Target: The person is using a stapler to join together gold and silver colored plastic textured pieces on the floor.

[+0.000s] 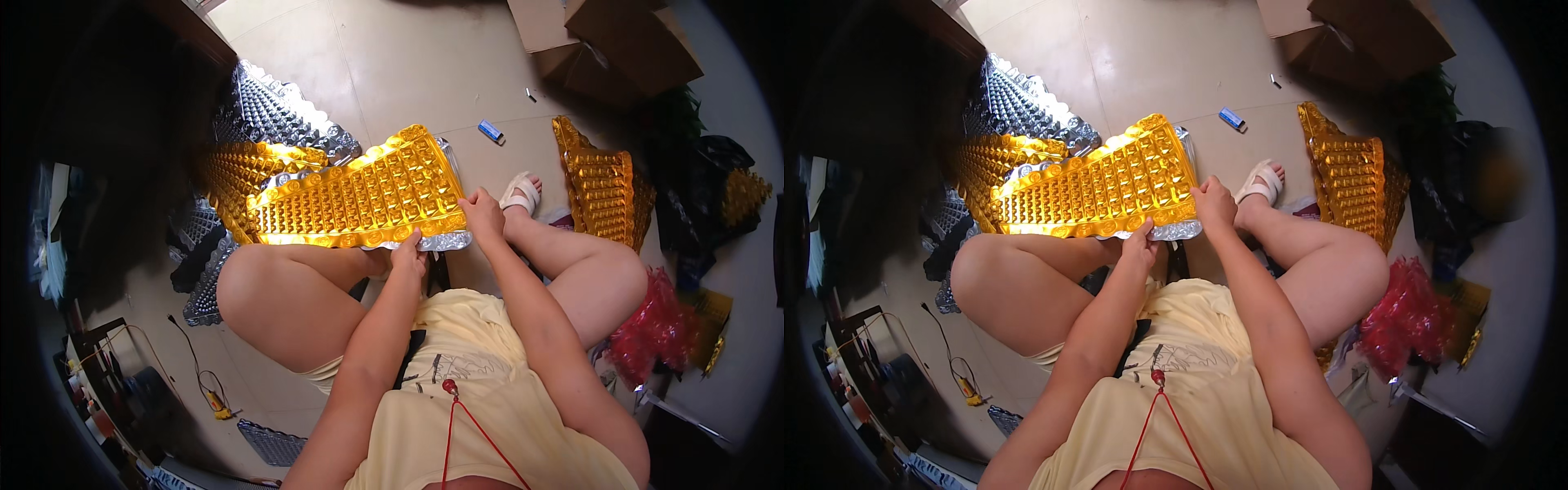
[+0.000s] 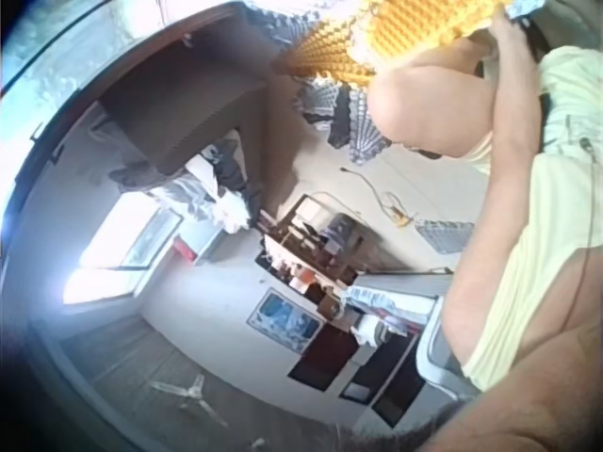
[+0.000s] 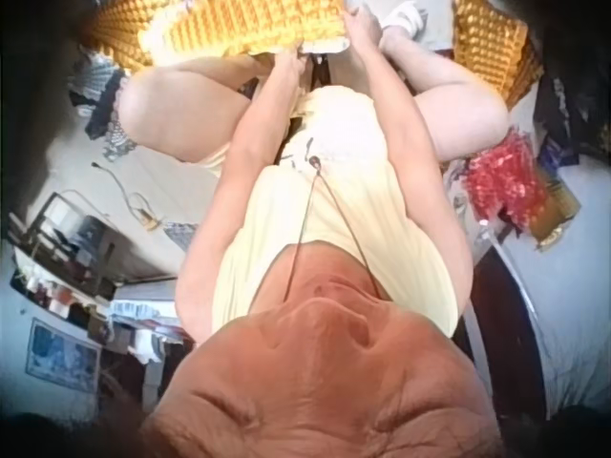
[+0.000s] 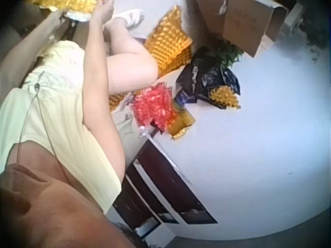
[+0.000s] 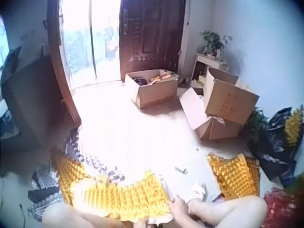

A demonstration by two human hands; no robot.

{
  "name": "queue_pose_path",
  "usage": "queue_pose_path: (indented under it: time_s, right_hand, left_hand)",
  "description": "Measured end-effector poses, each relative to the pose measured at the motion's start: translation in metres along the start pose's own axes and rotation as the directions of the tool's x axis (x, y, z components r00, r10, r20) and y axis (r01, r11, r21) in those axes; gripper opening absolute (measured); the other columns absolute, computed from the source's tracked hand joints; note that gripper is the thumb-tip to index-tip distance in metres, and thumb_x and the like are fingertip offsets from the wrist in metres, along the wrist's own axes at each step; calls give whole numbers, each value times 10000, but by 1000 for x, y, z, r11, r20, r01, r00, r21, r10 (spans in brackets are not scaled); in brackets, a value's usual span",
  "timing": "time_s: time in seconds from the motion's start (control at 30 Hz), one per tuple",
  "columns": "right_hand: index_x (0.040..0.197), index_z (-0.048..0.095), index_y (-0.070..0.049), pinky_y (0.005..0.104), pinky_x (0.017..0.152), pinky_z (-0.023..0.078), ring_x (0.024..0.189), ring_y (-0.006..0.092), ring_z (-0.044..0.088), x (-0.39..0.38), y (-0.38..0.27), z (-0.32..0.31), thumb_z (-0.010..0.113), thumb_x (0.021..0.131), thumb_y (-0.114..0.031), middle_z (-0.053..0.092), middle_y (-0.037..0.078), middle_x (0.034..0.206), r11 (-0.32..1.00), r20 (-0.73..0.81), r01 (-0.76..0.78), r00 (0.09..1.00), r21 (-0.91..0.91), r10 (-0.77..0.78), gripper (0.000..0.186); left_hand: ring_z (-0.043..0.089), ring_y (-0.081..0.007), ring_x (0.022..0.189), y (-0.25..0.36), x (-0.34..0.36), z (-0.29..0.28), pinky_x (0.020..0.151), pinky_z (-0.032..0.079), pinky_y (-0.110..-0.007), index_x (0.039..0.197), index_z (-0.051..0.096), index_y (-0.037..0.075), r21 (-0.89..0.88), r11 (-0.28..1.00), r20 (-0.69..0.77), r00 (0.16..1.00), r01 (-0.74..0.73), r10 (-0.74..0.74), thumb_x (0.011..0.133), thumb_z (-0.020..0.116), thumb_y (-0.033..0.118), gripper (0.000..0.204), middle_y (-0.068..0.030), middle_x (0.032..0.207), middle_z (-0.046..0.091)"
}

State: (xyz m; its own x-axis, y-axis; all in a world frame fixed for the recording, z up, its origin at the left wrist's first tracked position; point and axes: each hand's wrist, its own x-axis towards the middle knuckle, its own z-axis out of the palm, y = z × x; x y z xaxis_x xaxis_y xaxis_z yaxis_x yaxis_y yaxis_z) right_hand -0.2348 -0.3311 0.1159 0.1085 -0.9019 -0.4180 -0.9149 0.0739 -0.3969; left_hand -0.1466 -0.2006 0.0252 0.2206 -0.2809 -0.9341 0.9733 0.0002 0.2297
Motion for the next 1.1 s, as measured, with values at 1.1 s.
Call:
queue_pose_path:
  time_s: [1.1]
  right_hand:
    - [1112,401,26,246,612,505,728,180,605,-9,57,2,569,721,119,594,134,868,622,123,-64,991,781,-51,436]
  left_hand:
    - [567,-261,893,53,29,1,808,477,-417,1048,534,24,-338,930,-26,989,-148,148,803,616,130,279,-97,1012,566]
